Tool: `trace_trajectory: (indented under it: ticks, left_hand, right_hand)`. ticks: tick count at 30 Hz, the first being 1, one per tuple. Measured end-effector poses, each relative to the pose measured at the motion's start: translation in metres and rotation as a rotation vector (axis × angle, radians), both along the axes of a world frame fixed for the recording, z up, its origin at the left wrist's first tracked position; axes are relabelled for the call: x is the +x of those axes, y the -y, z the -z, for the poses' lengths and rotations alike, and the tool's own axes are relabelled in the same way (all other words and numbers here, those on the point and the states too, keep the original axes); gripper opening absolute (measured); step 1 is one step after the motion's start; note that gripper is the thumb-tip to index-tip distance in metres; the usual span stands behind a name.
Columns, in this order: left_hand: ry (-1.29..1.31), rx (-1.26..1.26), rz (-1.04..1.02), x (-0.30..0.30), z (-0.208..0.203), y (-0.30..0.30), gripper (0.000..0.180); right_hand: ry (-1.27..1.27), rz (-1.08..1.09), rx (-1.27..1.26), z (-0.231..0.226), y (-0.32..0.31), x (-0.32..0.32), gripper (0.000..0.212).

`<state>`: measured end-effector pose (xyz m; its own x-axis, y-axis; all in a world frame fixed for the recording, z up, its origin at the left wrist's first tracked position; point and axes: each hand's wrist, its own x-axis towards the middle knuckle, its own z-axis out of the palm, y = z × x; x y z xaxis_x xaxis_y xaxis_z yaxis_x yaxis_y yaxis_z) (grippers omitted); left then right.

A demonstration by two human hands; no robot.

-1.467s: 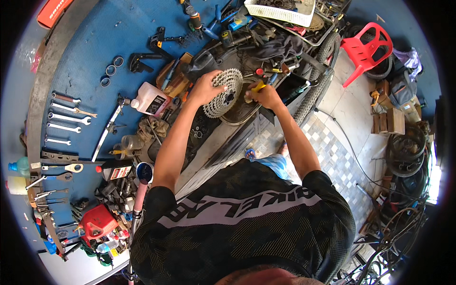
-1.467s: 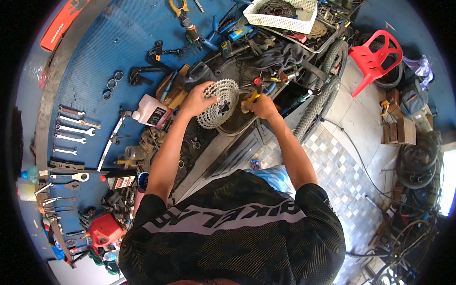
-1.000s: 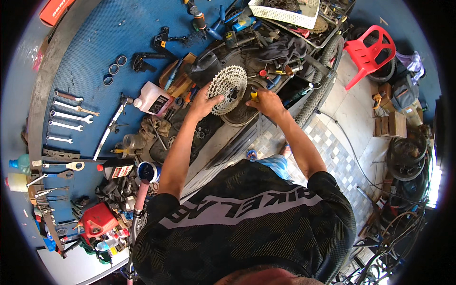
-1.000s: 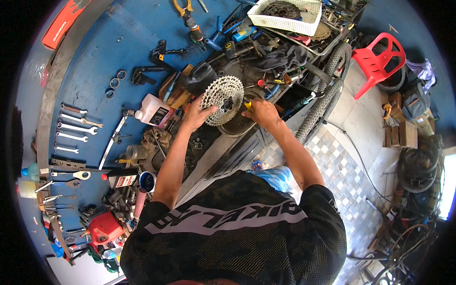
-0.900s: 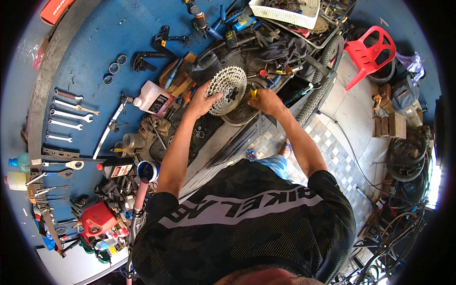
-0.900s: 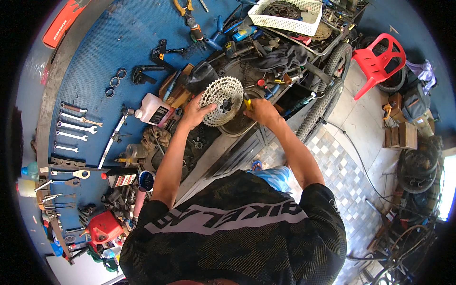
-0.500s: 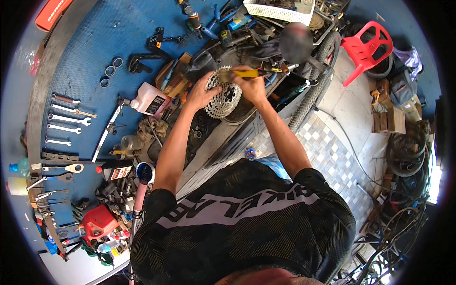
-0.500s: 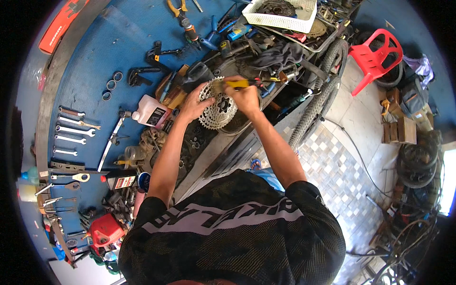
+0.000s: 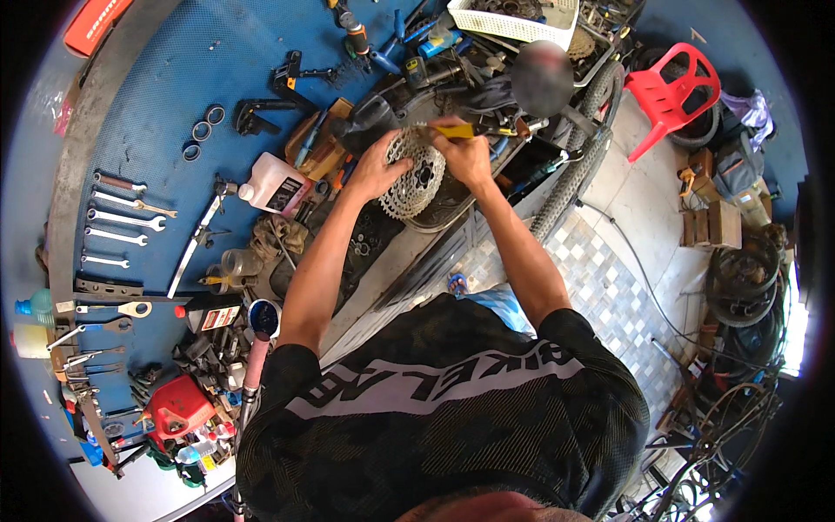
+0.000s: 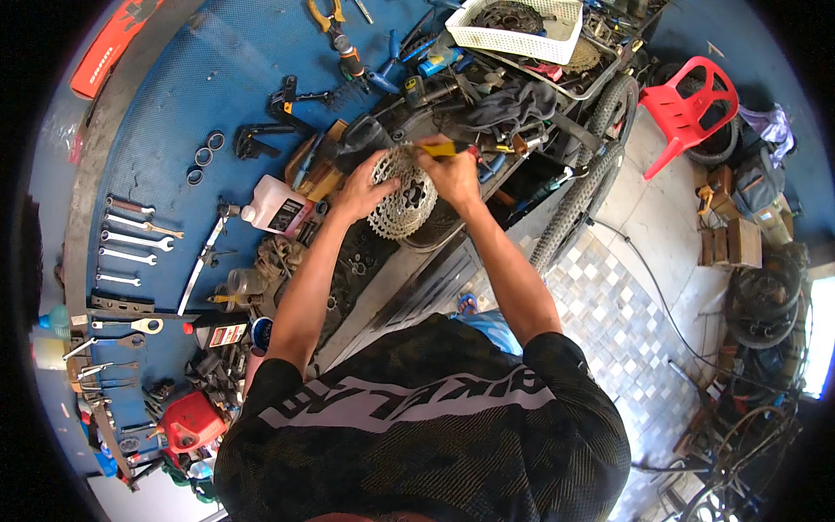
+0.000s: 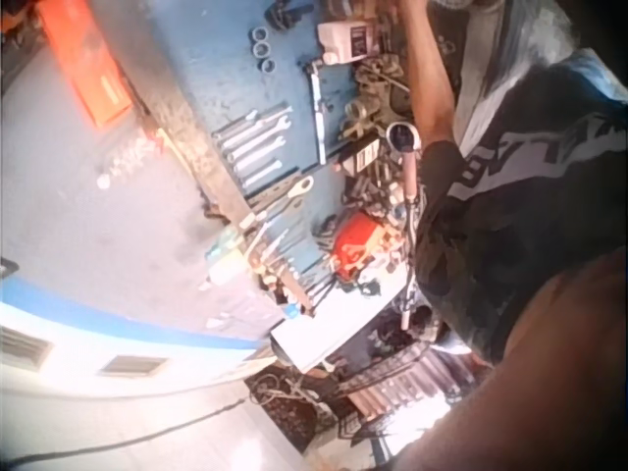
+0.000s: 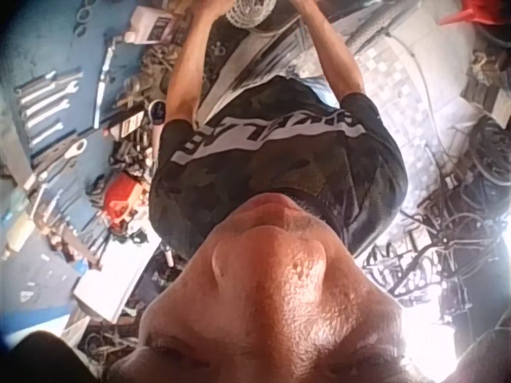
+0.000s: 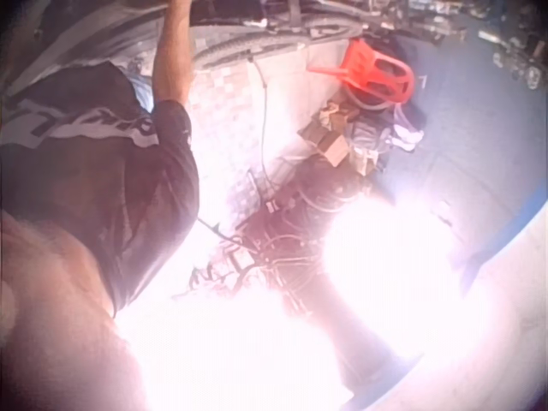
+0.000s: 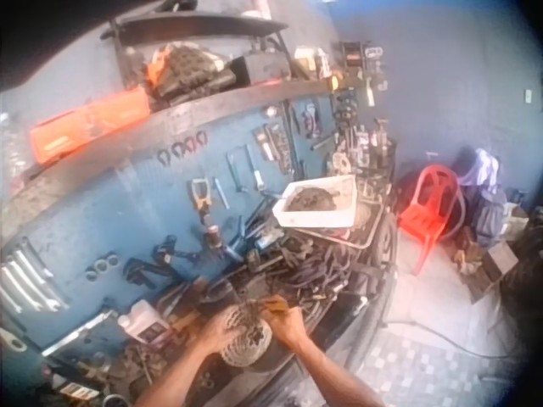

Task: The person scrubs a bicycle cassette with a yellow brush over a metal tray, rotating the cassette to clean between the sprockets. The cassette is then placed into the tray.

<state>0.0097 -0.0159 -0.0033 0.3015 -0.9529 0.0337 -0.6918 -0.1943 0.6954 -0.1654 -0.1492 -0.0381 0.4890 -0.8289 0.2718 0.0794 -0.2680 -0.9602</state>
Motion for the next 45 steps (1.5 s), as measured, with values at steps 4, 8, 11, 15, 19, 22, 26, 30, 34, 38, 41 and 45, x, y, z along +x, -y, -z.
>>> trace_trajectory:
  ticks: [4,8,11,15,19,22,26,30,34,38,41,45]
  left_hand:
    - [-0.022,0.065,-0.01,-0.01,-0.014,0.004,0.077]
    - [0.098,-0.029,-0.043,-0.005,0.002,0.002,0.074]
    - [0.042,-0.002,0.031,0.005,0.004,0.008,0.074]
    - [0.015,-0.026,-0.013,0.012,0.015,0.006,0.073]
    - [-0.018,-0.043,-0.028,0.012,0.021,0.001,0.07]
    - [0.003,-0.017,0.052,0.012,0.014,0.005,0.07]
    - [0.034,-0.023,0.008,0.01,0.011,0.002,0.077]
    - [-0.019,0.052,0.02,-0.007,-0.013,0.002,0.078]
    - [-0.002,0.025,0.035,0.003,-0.003,0.002,0.077]
    - [-0.025,-0.026,-0.025,0.008,0.013,-0.003,0.076]
    - [-0.15,-0.032,-0.006,0.017,0.018,-0.007,0.074]
    - [-0.222,-0.012,0.008,0.006,0.007,-0.002,0.067]
  right_hand:
    - [0.37,-0.144,0.243,0.003,0.003,0.009,0.02]
    - [-0.007,0.058,0.078,0.02,0.024,0.001,0.02]
    - [0.298,-0.048,0.11,0.008,0.009,0.017,0.02]
    - [0.087,0.079,0.235,0.049,0.034,0.009,0.024]
    - [-0.097,0.11,0.042,0.033,0.03,0.004,0.025]
    - [0.062,0.034,0.12,0.02,0.023,0.014,0.027]
    - [-0.072,0.106,0.143,0.039,0.037,-0.004,0.027]
    - [-0.06,0.069,0.003,0.005,0.016,0.003,0.028]
    - [0.153,0.051,0.154,0.02,0.02,0.013,0.027]
    - [-0.202,0.039,0.12,0.069,0.037,-0.013,0.031]
    - [-0.506,-0.107,-0.176,0.07,0.027,-0.026,0.031]
    - [-0.633,-0.185,-0.327,0.057,0.014,-0.044,0.032]
